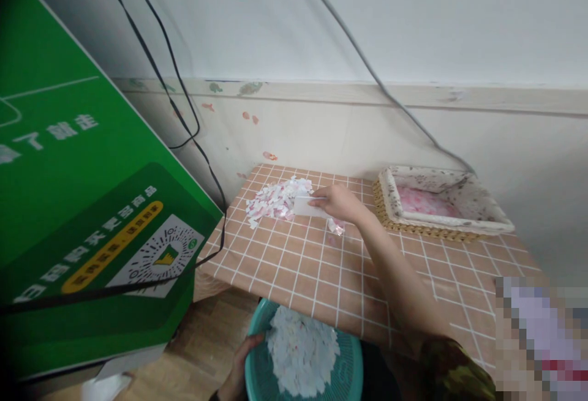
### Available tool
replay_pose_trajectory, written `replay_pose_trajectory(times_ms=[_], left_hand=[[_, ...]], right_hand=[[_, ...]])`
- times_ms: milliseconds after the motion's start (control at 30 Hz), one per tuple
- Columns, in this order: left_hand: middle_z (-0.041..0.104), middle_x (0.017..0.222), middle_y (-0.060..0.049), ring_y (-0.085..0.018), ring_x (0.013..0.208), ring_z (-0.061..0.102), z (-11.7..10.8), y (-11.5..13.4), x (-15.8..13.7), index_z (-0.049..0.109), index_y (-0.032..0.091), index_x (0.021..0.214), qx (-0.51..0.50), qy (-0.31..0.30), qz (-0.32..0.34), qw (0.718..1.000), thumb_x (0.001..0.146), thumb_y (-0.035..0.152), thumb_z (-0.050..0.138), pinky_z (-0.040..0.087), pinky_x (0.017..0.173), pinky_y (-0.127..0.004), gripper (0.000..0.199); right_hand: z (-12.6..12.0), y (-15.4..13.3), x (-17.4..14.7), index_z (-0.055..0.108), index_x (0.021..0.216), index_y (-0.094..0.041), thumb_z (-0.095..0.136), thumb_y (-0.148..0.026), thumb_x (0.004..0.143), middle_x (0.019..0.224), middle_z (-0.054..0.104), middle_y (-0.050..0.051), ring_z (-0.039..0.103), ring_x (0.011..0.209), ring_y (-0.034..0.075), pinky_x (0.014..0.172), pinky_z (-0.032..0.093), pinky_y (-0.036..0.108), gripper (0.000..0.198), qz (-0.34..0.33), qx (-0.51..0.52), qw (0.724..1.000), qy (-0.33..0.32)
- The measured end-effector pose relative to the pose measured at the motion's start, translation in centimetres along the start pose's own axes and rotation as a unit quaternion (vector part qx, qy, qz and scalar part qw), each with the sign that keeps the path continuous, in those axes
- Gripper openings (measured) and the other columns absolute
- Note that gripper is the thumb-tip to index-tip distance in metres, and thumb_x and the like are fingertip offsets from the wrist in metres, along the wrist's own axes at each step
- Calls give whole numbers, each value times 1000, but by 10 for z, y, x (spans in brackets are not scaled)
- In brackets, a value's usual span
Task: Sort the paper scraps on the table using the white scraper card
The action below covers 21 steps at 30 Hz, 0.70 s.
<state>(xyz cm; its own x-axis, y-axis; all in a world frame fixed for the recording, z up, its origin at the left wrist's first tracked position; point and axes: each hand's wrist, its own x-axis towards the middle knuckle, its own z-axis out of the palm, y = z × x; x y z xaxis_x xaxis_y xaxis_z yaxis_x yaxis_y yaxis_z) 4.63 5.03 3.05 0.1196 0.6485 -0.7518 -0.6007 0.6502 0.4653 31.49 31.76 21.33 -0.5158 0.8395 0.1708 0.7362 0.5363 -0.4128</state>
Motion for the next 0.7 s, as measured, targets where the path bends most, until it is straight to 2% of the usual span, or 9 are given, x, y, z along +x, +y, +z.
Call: replay_pose_trajectory(times_ms=[100,233,333,433,533,700], left_hand=[[74,81,-10,-31,90,65,7,0,-4,72,15,82,-7,-12,5,1000,67,34,65,46,83,-41,25],[75,83,-10,-33,90,65,13,-1,-12,72,16,84,-18,18,27,999,65,34,67,46,84,-45,27],[75,84,-10,-32,87,66,17,-2,-18,71,16,93,-27,36,44,998,65,34,66,46,82,-45,34],[75,82,-11,-33,81,67,20,-2,-24,70,14,98,-21,51,54,997,63,34,67,47,78,-46,40],[75,81,-10,-33,80,67,24,-2,-31,70,14,98,-15,57,51,997,61,33,68,48,77,-47,42],[74,76,-9,-34,87,66,39,-3,-45,71,15,85,-15,92,55,994,58,33,67,48,79,-46,33]], right_hand=[[2,4,1,73,91,-21,52,-37,85,83,72,2,61,70,14,63,41,25,27,-3,45,999,-15],[4,7,1,71,98,-22,51,-35,86,95,71,3,62,76,15,66,43,25,27,-9,75,997,-6],[2,7,0,72,95,-22,52,-35,85,88,72,2,61,71,14,64,42,26,26,-21,76,997,-27],[-3,7,-1,73,94,-20,53,-38,85,83,71,2,59,67,14,61,41,26,28,-15,77,997,-4],[-2,6,-2,72,97,-20,51,-40,86,86,72,2,59,68,14,61,41,26,30,-28,93,995,11],[0,6,-2,72,96,-23,55,-36,84,88,72,2,61,73,15,65,42,26,25,-57,96,993,-41]])
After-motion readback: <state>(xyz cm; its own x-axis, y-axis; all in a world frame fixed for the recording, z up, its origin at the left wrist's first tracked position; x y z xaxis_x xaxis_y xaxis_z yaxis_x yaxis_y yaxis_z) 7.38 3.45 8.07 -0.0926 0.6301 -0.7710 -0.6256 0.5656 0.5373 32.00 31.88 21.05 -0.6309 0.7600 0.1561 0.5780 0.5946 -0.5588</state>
